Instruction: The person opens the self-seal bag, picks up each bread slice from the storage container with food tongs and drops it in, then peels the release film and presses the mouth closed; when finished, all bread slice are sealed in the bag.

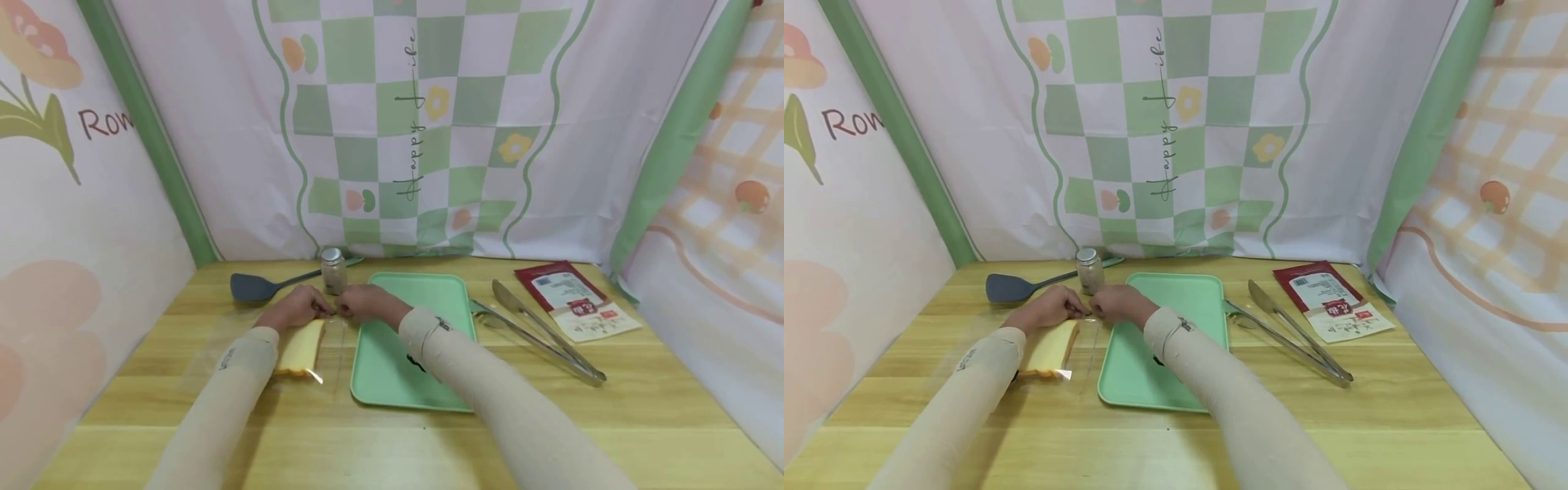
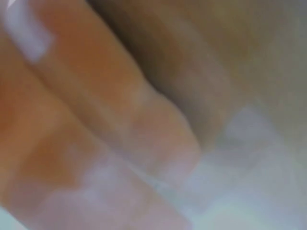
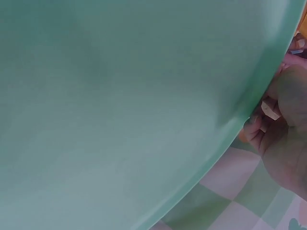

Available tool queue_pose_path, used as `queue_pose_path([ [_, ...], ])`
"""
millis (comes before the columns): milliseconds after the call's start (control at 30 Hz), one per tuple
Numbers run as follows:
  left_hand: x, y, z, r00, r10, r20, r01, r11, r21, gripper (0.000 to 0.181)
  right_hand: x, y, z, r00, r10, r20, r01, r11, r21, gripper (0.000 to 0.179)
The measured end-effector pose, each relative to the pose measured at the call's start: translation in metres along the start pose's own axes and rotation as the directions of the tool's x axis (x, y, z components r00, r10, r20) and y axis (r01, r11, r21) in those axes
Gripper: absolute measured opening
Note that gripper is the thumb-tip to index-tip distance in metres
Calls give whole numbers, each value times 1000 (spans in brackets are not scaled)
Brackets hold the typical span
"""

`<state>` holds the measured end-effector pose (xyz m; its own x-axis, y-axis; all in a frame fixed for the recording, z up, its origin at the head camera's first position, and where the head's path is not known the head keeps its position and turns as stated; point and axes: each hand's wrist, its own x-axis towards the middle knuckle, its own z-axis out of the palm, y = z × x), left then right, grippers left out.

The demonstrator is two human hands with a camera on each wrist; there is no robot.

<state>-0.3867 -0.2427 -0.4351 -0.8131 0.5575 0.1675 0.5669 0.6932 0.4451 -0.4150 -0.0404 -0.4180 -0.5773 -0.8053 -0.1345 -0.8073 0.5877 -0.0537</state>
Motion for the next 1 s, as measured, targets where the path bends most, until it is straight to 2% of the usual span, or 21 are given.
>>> queue_pose_path([
  [100, 0, -1, 0, 1000, -5, 3, 5, 1000, 24, 13, -1, 1, 0, 1000, 6, -7, -6, 1000, 22, 24],
  [200, 1, -2, 0, 1000, 2, 8, -2, 999, 40, 14, -1, 4, -3, 999, 12, -52, -8, 996, 86, 18],
  [300, 0, -4, 0, 1000, 19, 10, -20, 999, 46, 13, 0, 5, -6, 996, 11, -93, 2, 991, 135, 20],
  [400, -1, -5, 0, 1000, 27, 8, -28, 999, 39, 12, 1, 5, -8, 996, 2, -93, 9, 992, 122, 19],
  [567, -1, -6, 0, 999, 30, 11, -31, 999, 31, 13, 3, 3, -8, 998, 34, -47, -31, 998, 57, 15],
  [767, 0, -5, 0, 1000, 20, 8, -21, 999, 34, 13, 4, 2, -7, 997, 56, -53, -55, 998, 27, 13],
  [1000, 1, -1, 1, 999, -36, 13, 36, 999, 40, 13, 3, -2, -2, 999, 2, -45, -4, 999, -50, 31],
])
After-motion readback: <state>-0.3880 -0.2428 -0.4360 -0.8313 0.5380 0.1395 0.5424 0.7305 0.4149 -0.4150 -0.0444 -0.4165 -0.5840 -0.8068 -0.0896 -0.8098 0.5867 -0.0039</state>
